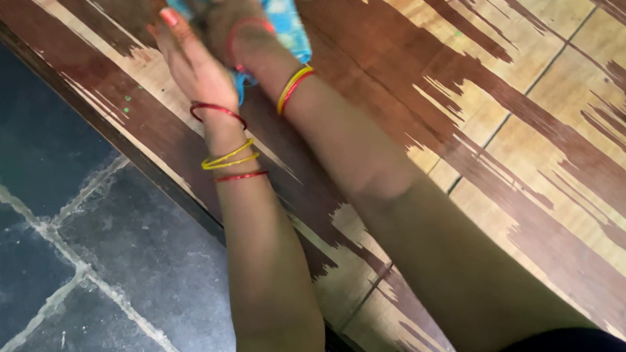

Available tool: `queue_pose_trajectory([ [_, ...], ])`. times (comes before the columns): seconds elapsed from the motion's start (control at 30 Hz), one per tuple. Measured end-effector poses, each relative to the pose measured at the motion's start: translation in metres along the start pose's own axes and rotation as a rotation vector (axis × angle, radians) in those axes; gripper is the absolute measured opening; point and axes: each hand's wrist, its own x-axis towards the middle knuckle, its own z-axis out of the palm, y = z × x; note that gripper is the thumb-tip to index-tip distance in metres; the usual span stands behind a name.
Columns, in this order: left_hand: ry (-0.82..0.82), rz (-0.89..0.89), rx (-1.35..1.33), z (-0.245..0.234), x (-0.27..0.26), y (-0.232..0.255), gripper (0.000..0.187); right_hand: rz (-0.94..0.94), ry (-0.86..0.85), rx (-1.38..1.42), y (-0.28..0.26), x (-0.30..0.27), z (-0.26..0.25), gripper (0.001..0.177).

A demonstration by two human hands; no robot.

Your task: The person wipes a wooden surface with a blue cloth, moving across the tabletop and along the bed frame. The person uses both hands to scrub the surface and then wipes the wooden bed frame.

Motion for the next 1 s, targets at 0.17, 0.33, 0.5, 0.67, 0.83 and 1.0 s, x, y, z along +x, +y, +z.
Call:
queue_pose_trajectory([
  [0.17, 0.061, 0.023, 0.039, -0.021, 0.005, 0.005, 0.089, -0.182, -0.008, 0.008, -0.032, -0.039, -0.015, 0.073],
  [0.33, 0.121, -0.073, 0.215, -0.041, 0.012, -0.002, 0.087, -0.221, -0.013, 0.043, -0.04, -0.087, -0.022, 0.076],
  [0.5, -0.045, -0.206, 0.409, -0.064, 0.029, -0.043, 0.084, -0.299, 0.048, 0.039, -0.045, -0.123, 0.0, 0.06],
  [0.67, -0.152, -0.211, 0.494, -0.063, 0.033, -0.037, 0.078, -0.368, 0.092, 0.051, -0.034, -0.16, 0.013, 0.06],
  [0.83, -0.321, -0.286, 0.902, -0.051, 0.012, 0.012, 0.076, -0.387, 0.096, 0.024, -0.025, -0.207, 0.017, 0.065],
  [1.0, -0.321, -0.272, 0.807, -0.049, 0.015, 0.013, 0.079, -0.452, 0.022, 0.065, -0.01, -0.267, 0.023, 0.065],
])
